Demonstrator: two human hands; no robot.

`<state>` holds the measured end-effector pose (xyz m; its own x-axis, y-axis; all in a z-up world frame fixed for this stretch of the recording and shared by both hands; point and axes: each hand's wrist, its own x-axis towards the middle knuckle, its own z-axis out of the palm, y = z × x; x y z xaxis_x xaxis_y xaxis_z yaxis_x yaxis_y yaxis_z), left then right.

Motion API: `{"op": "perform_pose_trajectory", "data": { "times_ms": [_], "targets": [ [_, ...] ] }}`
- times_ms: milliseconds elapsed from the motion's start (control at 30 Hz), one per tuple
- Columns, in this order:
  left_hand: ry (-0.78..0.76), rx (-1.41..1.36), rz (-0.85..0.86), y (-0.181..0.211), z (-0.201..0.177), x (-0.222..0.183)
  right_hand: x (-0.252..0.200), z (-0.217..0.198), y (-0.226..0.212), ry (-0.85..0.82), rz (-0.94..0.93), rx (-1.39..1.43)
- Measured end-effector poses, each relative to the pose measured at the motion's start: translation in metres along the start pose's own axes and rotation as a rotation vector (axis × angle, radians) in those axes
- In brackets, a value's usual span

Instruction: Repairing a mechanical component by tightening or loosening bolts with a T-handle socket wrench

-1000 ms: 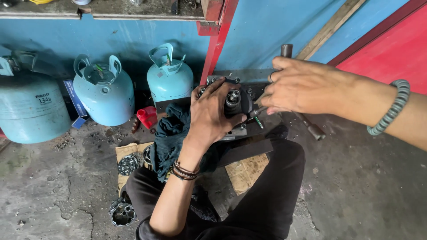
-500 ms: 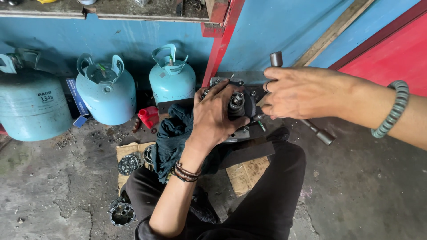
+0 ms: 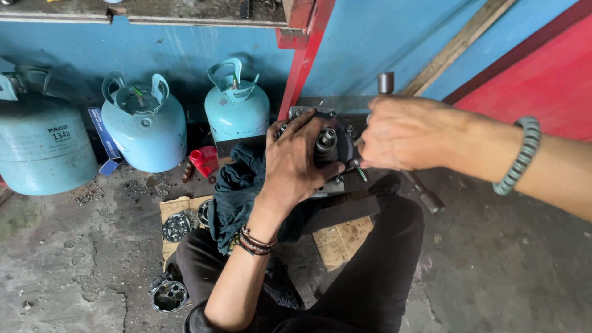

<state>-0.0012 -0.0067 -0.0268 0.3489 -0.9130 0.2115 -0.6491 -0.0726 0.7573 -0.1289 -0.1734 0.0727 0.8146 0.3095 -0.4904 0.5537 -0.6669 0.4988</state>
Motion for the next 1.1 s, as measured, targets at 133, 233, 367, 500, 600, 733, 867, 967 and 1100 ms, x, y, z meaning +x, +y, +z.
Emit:
{"op": "perform_pose_trajectory", "data": {
  "times_ms": [133,233,367,500,600,733,867,967,1100],
  "targets": [
    [0.016,-0.026,0.02,0.004,-0.002,0.001,-0.003,0.009,-0.002,0.012,0.104,0.163],
    [0.027,-0.051,0.038,0.002,0.001,0.001,-0.011,0.024,-0.006,0.081,0.277,0.351],
    [0.025,-0.04,0.012,-0.004,0.006,0.001,-0.004,-0.001,-0.013,-0.193,0.671,0.644],
    [0.056,-0.049,0.024,-0.003,0.009,0.004,0.006,-0.054,-0.011,-0.729,1.075,0.97],
    [0.045,-0.021,0.016,-0.01,0.009,0.006,0.01,-0.079,-0.009,-0.681,1.142,1.089],
    [0.063,-0.046,0.02,-0.004,0.002,0.001,0.009,-0.068,-0.006,-0.662,1.082,1.083],
    [0.1,-0.017,0.054,-0.004,0.009,0.002,-0.016,-0.076,0.002,-0.514,0.898,0.76],
    [0.143,0.056,0.072,-0.002,0.01,0.001,-0.036,-0.075,0.005,-0.285,0.735,0.572],
    [0.122,0.109,0.06,-0.002,0.01,0.004,-0.041,-0.085,-0.002,-0.296,0.711,0.732]
  ]
}}
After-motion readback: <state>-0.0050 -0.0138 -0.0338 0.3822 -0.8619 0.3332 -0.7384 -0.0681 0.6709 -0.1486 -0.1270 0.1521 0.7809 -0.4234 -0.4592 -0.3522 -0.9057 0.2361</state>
